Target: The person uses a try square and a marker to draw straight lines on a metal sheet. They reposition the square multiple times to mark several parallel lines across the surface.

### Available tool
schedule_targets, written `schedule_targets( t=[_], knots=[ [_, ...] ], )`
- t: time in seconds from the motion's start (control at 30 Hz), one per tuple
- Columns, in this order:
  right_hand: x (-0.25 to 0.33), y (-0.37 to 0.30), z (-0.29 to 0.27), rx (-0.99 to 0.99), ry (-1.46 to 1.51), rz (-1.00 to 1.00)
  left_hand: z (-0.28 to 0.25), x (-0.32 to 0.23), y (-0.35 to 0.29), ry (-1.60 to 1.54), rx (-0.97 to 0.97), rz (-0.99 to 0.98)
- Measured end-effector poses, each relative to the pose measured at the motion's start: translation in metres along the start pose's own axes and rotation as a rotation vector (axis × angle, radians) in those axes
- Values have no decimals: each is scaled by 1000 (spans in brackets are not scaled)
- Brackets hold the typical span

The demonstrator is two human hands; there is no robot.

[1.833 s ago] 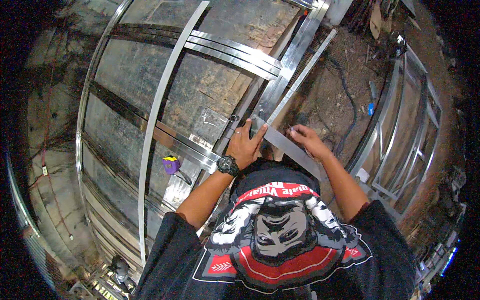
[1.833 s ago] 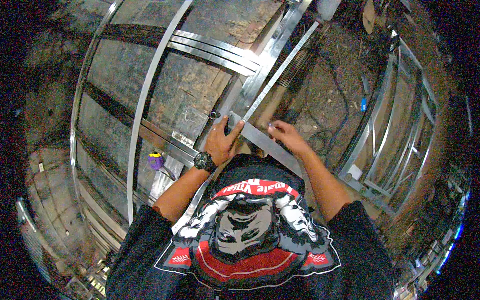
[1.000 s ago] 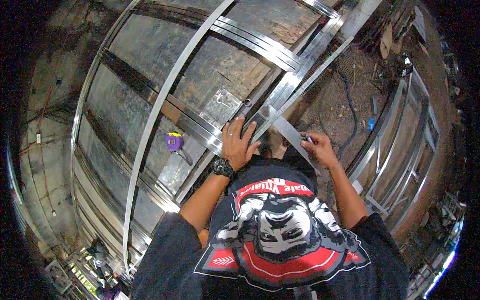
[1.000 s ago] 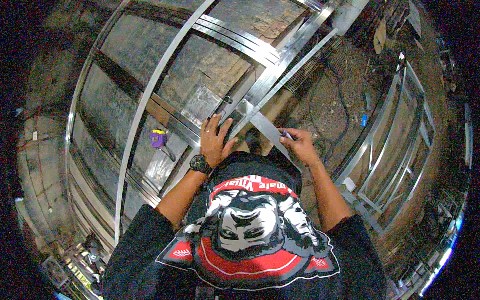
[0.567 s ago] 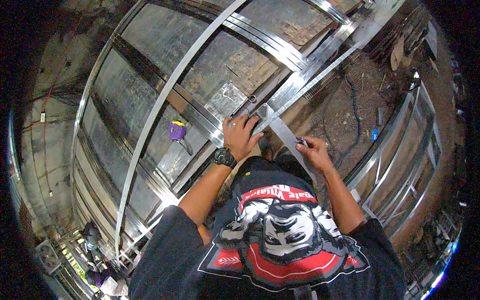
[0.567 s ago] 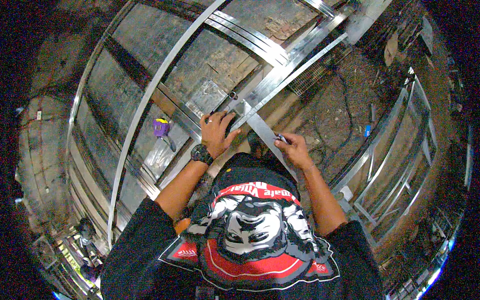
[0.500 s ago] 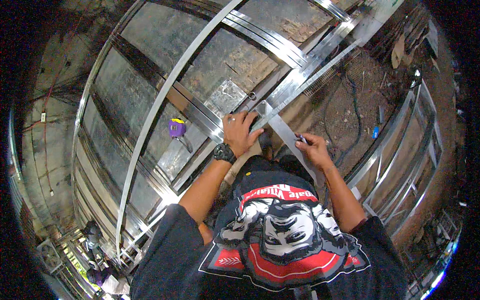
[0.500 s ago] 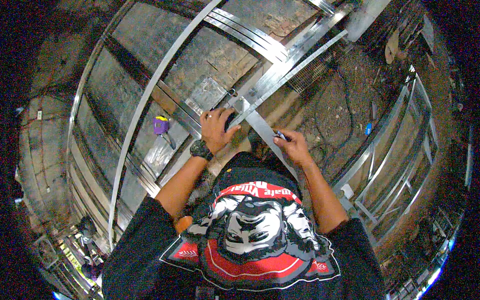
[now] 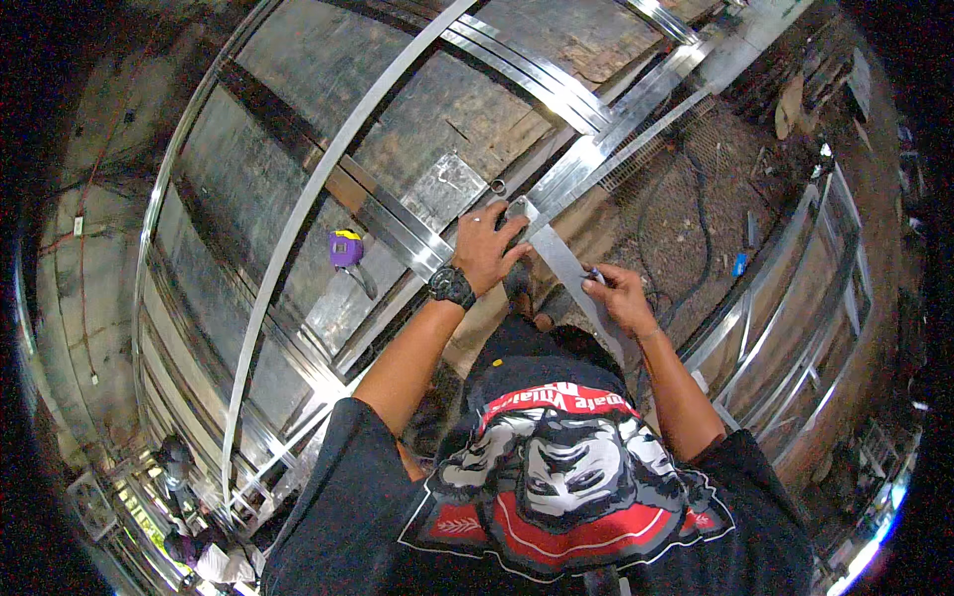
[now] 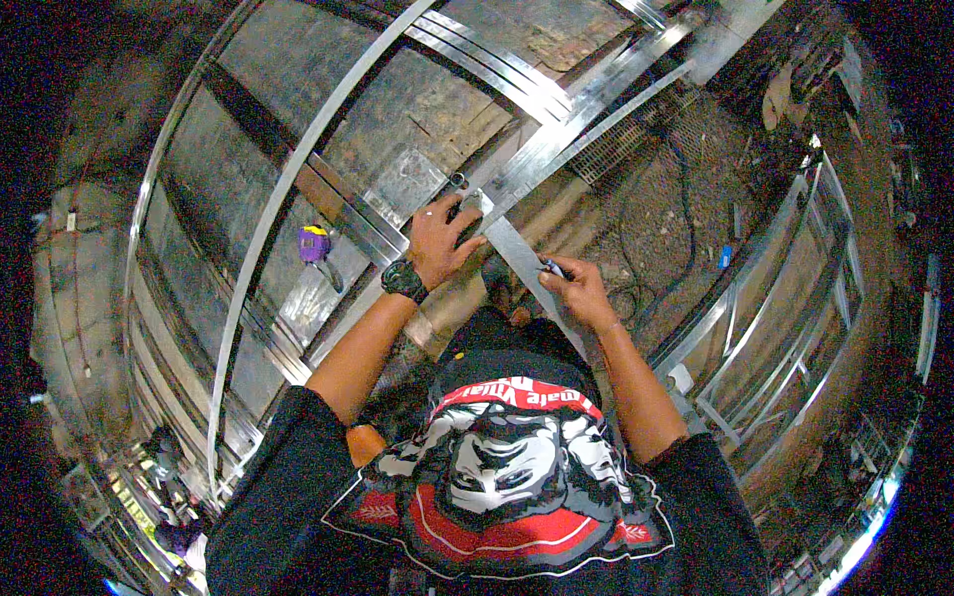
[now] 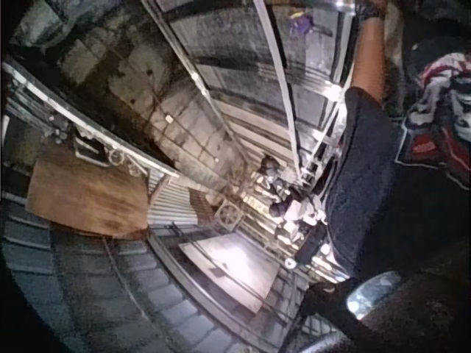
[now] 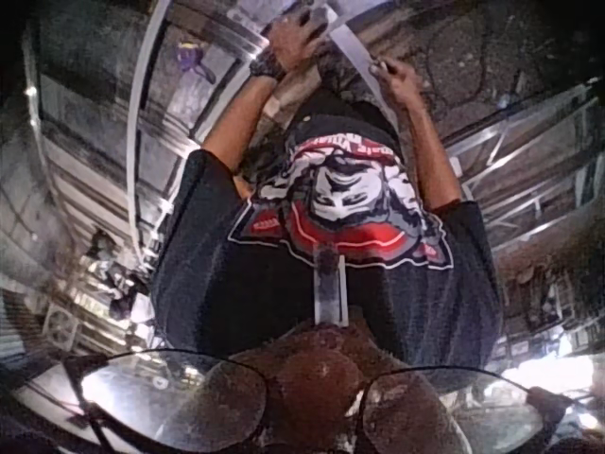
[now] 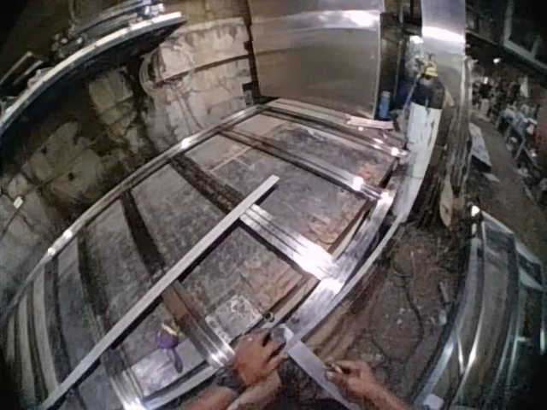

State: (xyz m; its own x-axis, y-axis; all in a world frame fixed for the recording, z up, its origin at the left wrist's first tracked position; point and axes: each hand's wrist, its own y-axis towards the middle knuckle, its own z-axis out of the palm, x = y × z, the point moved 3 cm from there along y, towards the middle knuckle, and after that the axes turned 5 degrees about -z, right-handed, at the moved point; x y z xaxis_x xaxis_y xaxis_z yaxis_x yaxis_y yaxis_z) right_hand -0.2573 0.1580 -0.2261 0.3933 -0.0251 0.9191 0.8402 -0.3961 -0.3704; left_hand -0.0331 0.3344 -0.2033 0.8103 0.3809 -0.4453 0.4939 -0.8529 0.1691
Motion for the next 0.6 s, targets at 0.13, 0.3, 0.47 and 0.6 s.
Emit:
schedule_targets(
  t=[0.13,0.3,0.47,0.6],
  knots=[
    [2,1,-1,-20,32,7,-3,-2,7,-33,23,113],
    [3,-1,-2,-25,-31,9,-7,-3,-8,121,93,168],
    [2,-6,-1,-35,-27,100,4,1,-4,12,94,156],
    [10,-5,0,-51,24,3,5,-2,0,-1,138,112]
  ],
)
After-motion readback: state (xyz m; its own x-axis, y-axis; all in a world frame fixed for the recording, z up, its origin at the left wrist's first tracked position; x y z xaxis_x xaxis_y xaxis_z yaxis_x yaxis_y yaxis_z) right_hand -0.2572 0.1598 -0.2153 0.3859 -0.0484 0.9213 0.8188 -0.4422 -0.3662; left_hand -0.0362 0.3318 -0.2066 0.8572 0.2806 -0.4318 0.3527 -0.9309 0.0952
